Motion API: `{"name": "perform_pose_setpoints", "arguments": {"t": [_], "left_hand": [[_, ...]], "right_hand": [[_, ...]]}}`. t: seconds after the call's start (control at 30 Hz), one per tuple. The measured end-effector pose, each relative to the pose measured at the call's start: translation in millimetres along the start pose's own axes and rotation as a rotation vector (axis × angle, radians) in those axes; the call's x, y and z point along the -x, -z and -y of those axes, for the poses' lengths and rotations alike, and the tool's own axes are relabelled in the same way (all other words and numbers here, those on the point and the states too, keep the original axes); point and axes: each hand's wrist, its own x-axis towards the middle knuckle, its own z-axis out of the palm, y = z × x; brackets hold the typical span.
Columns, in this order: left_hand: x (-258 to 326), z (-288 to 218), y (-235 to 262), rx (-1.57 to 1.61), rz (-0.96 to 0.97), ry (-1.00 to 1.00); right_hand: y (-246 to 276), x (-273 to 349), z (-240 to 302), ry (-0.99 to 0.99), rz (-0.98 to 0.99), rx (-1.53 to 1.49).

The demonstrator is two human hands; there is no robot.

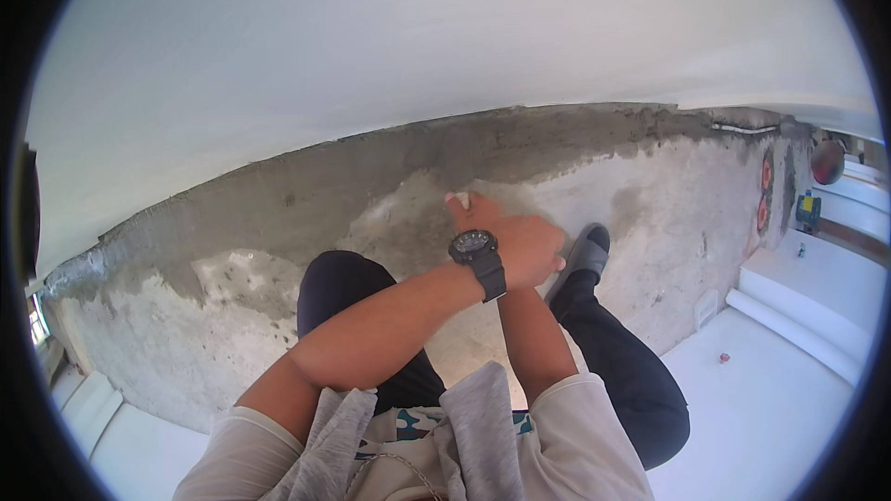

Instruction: The person scoops wet cement from the floor with a trowel and applies it to the base of a wall, smoothing it in place. The person repeats this process along the wall base, occasionally walking to gather more cement.

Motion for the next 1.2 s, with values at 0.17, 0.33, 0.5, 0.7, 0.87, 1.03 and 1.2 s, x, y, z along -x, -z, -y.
{"name": "perform_pose_setpoints", "arguments": {"t": [0.17, 0.33, 0.5, 0.7, 0.87, 1.03, 1.2], "left_hand": [[-9, 13, -11, 0.067, -0.054, -0.053], [-11, 17, -16, 0.038, 0.012, -0.065], [-10, 14, -16, 0.039, -0.064, -0.09], [-11, 12, -20, 0.031, -0.055, -0.081], [-7, 13, -17, -0.105, -0.143, -0.055], [-11, 3, -25, -0.006, -0.187, -0.176], [-19, 1, -34, 0.087, -0.267, -0.27]], "right_hand": [[-12, 56, 5, 0.126, 0.202, 0.158], [7, 57, 34, 0.004, 0.342, 0.166], [-9, 15, 56, 0.23, 0.197, 0.145], [-3, -3, 48, 0.157, 0.132, 0.19], [59, 2, 32, -0.032, -0.026, 0.202], [52, 9, 48, 0.026, 0.159, 0.232], [29, -9, 41, 0.029, 0.028, 0.227]]}}
